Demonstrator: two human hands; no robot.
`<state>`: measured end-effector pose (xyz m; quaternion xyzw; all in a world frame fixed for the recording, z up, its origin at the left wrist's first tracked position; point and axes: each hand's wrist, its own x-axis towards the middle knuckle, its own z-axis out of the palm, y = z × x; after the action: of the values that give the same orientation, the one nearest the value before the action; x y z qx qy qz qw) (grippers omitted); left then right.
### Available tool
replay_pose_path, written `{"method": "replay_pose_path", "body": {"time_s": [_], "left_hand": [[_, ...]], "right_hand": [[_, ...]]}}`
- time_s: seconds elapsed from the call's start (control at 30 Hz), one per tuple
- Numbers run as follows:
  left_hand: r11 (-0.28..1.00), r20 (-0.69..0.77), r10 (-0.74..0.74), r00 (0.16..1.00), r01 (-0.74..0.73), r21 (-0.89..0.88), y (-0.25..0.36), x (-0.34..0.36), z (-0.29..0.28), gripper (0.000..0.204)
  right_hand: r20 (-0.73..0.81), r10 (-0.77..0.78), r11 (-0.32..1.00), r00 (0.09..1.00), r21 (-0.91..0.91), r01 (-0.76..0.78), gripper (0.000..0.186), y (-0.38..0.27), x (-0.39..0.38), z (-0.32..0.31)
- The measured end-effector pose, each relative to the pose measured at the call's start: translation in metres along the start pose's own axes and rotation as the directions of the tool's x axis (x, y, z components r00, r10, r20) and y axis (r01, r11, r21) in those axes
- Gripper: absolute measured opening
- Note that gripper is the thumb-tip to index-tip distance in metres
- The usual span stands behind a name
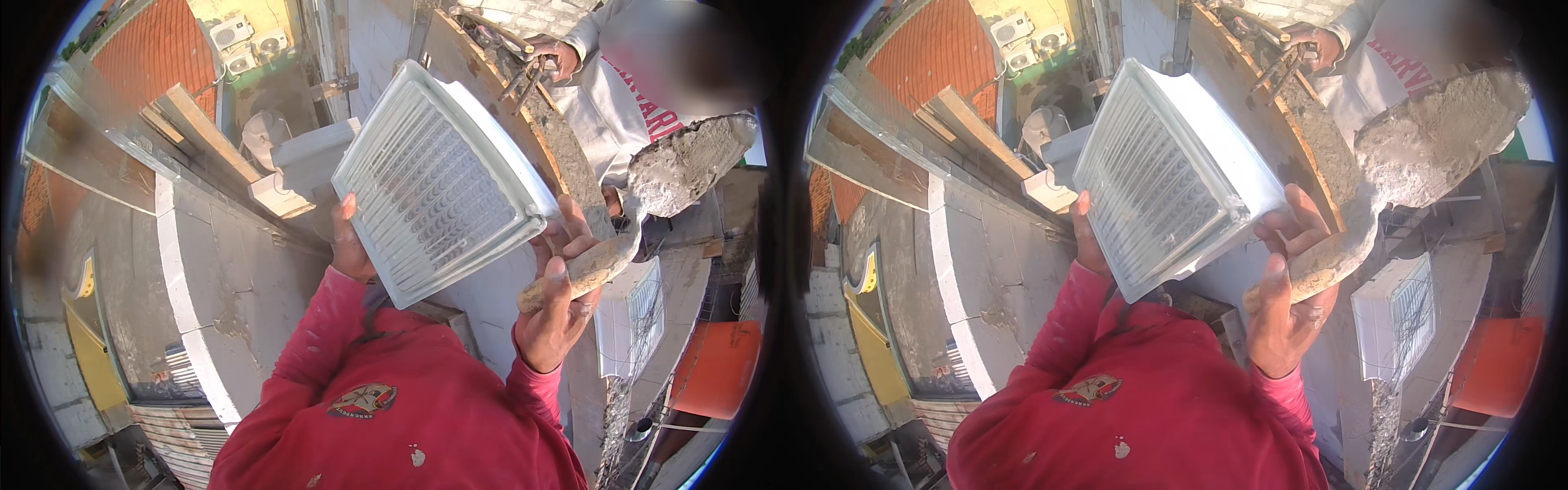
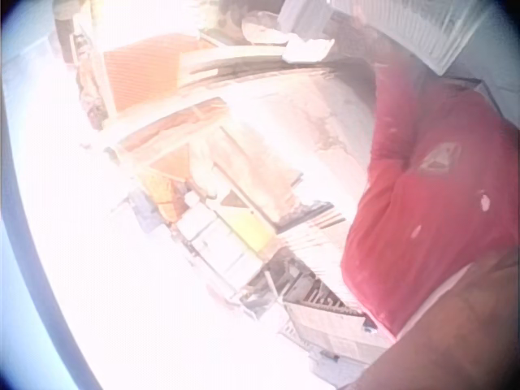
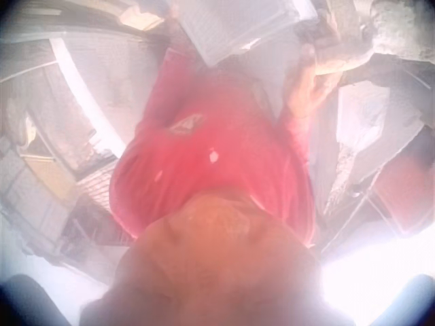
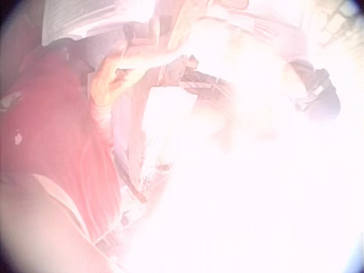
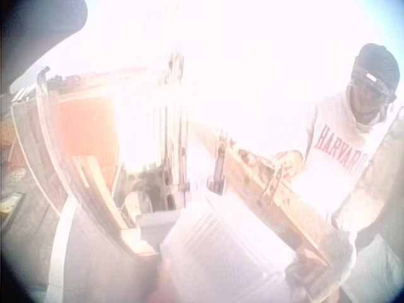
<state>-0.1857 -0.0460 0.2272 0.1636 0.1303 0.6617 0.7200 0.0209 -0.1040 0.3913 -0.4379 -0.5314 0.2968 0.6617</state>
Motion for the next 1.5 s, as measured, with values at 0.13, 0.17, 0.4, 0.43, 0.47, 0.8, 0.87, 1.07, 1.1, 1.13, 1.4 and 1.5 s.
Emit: {"method": "replay_pose_path", "body": {"time_s": [0.13, 0.17, 0.4, 0.43, 0.47, 0.8, 0.87, 1.07, 1.1, 1.13, 1.4, 1.5], "left_hand": [[0.987, -0.258, 0.159, 0.953, -0.153, 0.043, 0.02, -0.042, -0.037, 0.073], [0.98, -0.285, 0.196, 0.938, -0.182, 0.077, 0.025, -0.051, -0.044, 0.074], [0.975, -0.502, 0.221, 0.836, -0.195, 0.105, 0.031, -0.122, -0.13, 0.083], [0.981, -0.544, 0.192, 0.817, -0.156, 0.112, 0.03, -0.131, -0.14, 0.084], [0.984, -0.595, 0.175, 0.785, -0.149, 0.093, 0.026, -0.137, -0.146, 0.085], [0.99, -0.829, 0.054, 0.557, -0.136, -0.026, 0.007, -0.189, -0.239, 0.071], [0.989, -0.838, 0.038, 0.545, -0.143, -0.048, 0.006, -0.189, -0.256, 0.069], [0.985, -0.897, -0.083, 0.434, -0.098, -0.138, -0.002, -0.209, -0.306, 0.066], [0.983, -0.906, -0.106, 0.411, -0.092, -0.157, -0.006, -0.216, -0.316, 0.066], [0.981, -0.912, -0.124, 0.392, -0.092, -0.173, -0.01, -0.22, -0.324, 0.066], [0.977, -0.968, -0.169, 0.185, -0.1, -0.19, -0.05, -0.224, -0.36, 0.07], [0.975, -0.968, -0.192, 0.158, -0.085, -0.207, -0.063, -0.226, -0.372, 0.073]], "right_hand": [[0.244, 0.065, 0.996, 0.968, 0.045, -0.079, 0.018, 0.025, 0.0, 0.036], [0.304, 0.075, 0.994, 0.95, 0.05, -0.095, 0.017, 0.036, -0.003, 0.046], [0.52, 0.377, 0.91, 0.766, -0.055, -0.411, 0.014, 0.105, -0.026, 0.095], [0.556, 0.383, 0.909, 0.737, -0.084, -0.409, 0.015, 0.125, -0.03, 0.098], [0.589, 0.392, 0.906, 0.707, -0.113, -0.408, 0.015, 0.145, -0.032, 0.103], [0.504, 0.585, 0.699, 0.636, -0.71, -0.08, 0.047, 0.404, -0.076, 0.133], [0.468, 0.68, 0.591, 0.564, -0.805, -0.045, 0.049, 0.457, -0.094, 0.135], [0.265, 0.928, 0.197, 0.262, -0.946, 0.258, 0.056, 0.615, -0.119, 0.159], [0.287, 0.926, 0.21, 0.246, -0.932, 0.296, 0.056, 0.635, -0.122, 0.164], [0.315, 0.92, 0.227, 0.234, -0.914, 0.336, 0.056, 0.651, -0.118, 0.176], [0.558, 0.82, 0.45, 0.125, -0.765, 0.461, 0.052, 0.723, -0.14, 0.265], [0.416, 0.905, 0.298, 0.088, -0.768, 0.568, 0.051, 0.776, -0.145, 0.27]]}}
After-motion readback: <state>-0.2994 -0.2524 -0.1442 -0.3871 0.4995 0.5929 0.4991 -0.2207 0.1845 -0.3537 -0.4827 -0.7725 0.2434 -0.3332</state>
